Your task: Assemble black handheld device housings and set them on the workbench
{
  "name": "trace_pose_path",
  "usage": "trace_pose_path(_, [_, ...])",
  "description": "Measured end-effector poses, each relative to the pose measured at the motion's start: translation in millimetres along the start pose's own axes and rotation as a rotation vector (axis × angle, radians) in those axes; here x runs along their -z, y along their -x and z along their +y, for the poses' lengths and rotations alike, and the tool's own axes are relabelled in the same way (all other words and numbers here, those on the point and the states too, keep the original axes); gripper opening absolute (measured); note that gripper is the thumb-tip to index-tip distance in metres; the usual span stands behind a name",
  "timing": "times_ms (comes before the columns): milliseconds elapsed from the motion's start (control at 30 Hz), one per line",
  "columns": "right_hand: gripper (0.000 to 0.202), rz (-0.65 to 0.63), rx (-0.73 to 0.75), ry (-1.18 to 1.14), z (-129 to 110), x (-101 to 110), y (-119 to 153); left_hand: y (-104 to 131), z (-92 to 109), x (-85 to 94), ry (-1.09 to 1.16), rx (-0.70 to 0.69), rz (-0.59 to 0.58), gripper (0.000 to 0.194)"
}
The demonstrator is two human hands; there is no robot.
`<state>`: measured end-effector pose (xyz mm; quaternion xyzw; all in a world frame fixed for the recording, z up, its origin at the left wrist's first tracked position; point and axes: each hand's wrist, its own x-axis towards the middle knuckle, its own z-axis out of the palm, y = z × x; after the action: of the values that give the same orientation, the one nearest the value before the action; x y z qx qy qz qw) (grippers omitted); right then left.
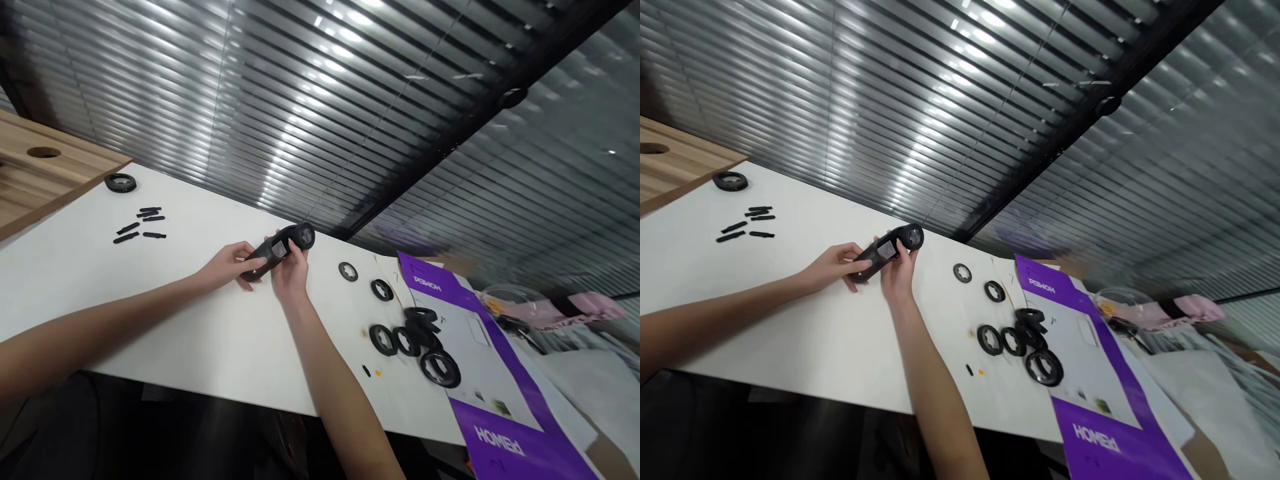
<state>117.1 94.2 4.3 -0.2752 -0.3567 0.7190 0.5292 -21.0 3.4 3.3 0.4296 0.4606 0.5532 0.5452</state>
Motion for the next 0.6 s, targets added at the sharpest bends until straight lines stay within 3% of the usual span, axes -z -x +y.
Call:
trace_pose_path(233, [0.054,-0.098,0.147,0.191,11,7,-3,-7,-5,4.1,0.080,0.068,0.126,0.063])
trace_pose_path(367, [0.057,-0.150,0.147,0.252,12,8,-2,-8,-5,4.5,0.107,0.127,0.163,0.065])
trace_pose_path(600, [0.081,-0.354,0.257,0.466,11,9,5,-10,-1,8.9,0.261,0.139,0.130,0.057])
